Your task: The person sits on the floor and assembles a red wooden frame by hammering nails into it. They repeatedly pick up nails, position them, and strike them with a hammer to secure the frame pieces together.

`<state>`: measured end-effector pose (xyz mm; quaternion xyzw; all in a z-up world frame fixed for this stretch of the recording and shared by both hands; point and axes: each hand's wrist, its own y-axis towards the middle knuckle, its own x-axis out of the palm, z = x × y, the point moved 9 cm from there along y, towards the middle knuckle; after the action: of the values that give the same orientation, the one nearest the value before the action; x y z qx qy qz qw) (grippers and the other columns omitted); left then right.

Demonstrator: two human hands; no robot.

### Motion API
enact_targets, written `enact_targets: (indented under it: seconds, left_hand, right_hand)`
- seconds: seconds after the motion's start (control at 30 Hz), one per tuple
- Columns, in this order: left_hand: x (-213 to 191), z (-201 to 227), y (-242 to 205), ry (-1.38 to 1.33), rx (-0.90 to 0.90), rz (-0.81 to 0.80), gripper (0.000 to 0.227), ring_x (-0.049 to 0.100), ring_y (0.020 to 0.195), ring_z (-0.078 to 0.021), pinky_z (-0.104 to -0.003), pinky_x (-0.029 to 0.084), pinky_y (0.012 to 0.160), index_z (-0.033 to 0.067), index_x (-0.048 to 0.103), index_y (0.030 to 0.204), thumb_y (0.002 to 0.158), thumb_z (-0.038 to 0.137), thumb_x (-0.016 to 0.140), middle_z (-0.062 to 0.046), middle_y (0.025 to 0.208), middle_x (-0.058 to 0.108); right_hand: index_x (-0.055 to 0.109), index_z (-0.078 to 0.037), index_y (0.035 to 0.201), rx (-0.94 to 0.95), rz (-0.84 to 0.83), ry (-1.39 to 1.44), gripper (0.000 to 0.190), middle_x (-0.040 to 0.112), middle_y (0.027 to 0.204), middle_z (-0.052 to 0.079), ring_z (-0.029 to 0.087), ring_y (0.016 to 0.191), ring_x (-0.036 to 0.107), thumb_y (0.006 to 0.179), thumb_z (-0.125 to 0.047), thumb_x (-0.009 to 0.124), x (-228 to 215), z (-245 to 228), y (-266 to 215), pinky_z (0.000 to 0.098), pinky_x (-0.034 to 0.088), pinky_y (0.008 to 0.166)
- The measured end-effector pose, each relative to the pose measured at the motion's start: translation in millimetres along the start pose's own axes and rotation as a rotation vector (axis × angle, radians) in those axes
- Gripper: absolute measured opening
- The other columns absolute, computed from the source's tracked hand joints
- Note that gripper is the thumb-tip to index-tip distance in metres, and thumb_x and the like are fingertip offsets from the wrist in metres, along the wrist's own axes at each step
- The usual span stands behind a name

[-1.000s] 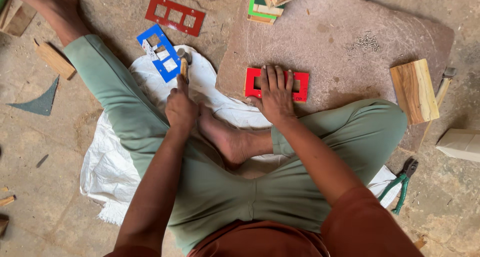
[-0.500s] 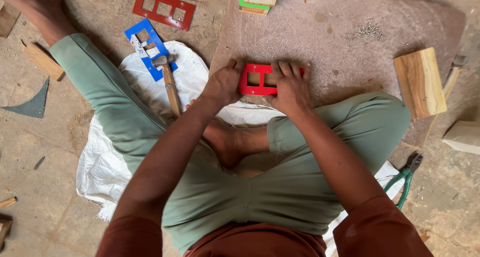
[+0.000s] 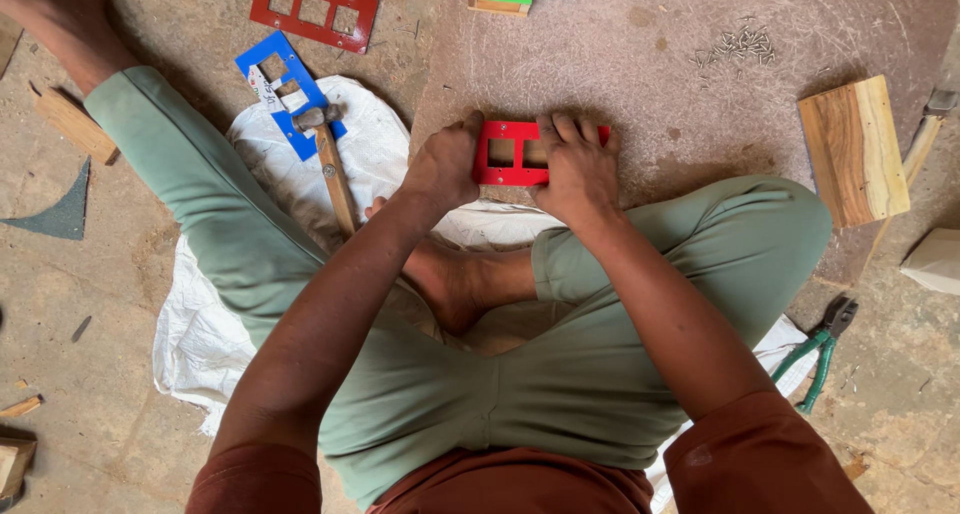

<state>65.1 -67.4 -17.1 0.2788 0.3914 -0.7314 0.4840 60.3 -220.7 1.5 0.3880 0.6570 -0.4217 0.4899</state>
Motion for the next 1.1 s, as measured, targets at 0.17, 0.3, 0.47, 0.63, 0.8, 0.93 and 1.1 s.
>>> enact_targets:
  seconds: [0.17,0.3,0.47,0.63,0.8,0.93,1.1]
  left_hand:
    - [-1,-6,-6,-0.029,-0.004,0.038,0.075,0.065,0.110,-0.0444,-0.046,0.055,0.092,0.0000,0.048,0.138,0.068,-0.005,0.075,-0.025,0.119,0.066]
    - [2,-13,5,-0.030,0.011,0.105,0.086,0.066,0.105,-0.0451,-0.046,0.055,0.090,-0.0026,0.042,0.145,0.066,-0.002,0.075,-0.028,0.118,0.065]
    - [4,-13,8,-0.068,0.059,0.154,0.079,0.067,0.104,-0.0439,-0.045,0.056,0.090,-0.0045,0.046,0.144,0.069,0.001,0.074,-0.028,0.114,0.067]
    - [-4,-8,-3,-0.132,0.087,0.201,0.080,0.067,0.101,-0.0443,-0.046,0.056,0.087,-0.0055,0.048,0.142,0.068,0.002,0.077,-0.028,0.113,0.067]
    - [-13,0,-7,-0.124,0.049,0.203,0.081,0.067,0.100,-0.0452,-0.046,0.056,0.086,-0.0023,0.050,0.141,0.066,0.002,0.080,-0.027,0.110,0.068]
    - [-14,0,-7,-0.120,0.044,0.191,0.082,0.068,0.099,-0.0442,-0.046,0.056,0.085,-0.0025,0.049,0.142,0.067,0.004,0.081,-0.026,0.110,0.068]
    - [-9,-3,-5,-0.117,0.030,0.190,0.086,0.069,0.096,-0.0423,-0.045,0.057,0.085,-0.0020,0.049,0.143,0.066,0.008,0.085,-0.025,0.109,0.068]
  right_hand:
    - [0.052,-0.008,0.145,-0.014,0.068,0.039,0.095,0.055,0.141,0.008,0.030,0.134,0.046,0.062,-0.032,0.090,-5,0,0,0.0649,0.029,0.111]
    - [0.055,-0.008,0.144,-0.097,0.164,0.088,0.093,0.055,0.141,0.010,0.031,0.133,0.047,0.061,-0.032,0.090,-7,7,11,0.0643,0.028,0.112]
    - [0.057,-0.007,0.141,-0.304,0.332,0.361,0.080,0.058,0.135,0.020,0.041,0.123,0.055,0.073,-0.031,0.092,-10,51,29,0.0552,0.042,0.102]
    - [0.075,-0.007,0.110,0.034,0.339,0.412,0.025,0.074,0.107,0.016,0.029,0.090,0.073,0.087,0.004,0.071,-37,232,61,0.0376,0.058,0.081]
    - [0.077,-0.008,0.098,0.202,0.409,0.331,0.015,0.075,0.099,0.016,0.032,0.089,0.073,0.084,-0.005,0.077,-40,307,47,0.0385,0.057,0.082]
    - [0.078,-0.012,0.097,0.321,0.307,0.351,0.016,0.075,0.099,0.015,0.034,0.090,0.073,0.082,-0.011,0.076,-14,302,51,0.0405,0.057,0.082]
    - [0.079,-0.011,0.095,0.181,0.229,0.000,0.013,0.073,0.102,0.016,0.037,0.093,0.070,0.082,-0.014,0.078,-18,269,62,0.0449,0.056,0.084]
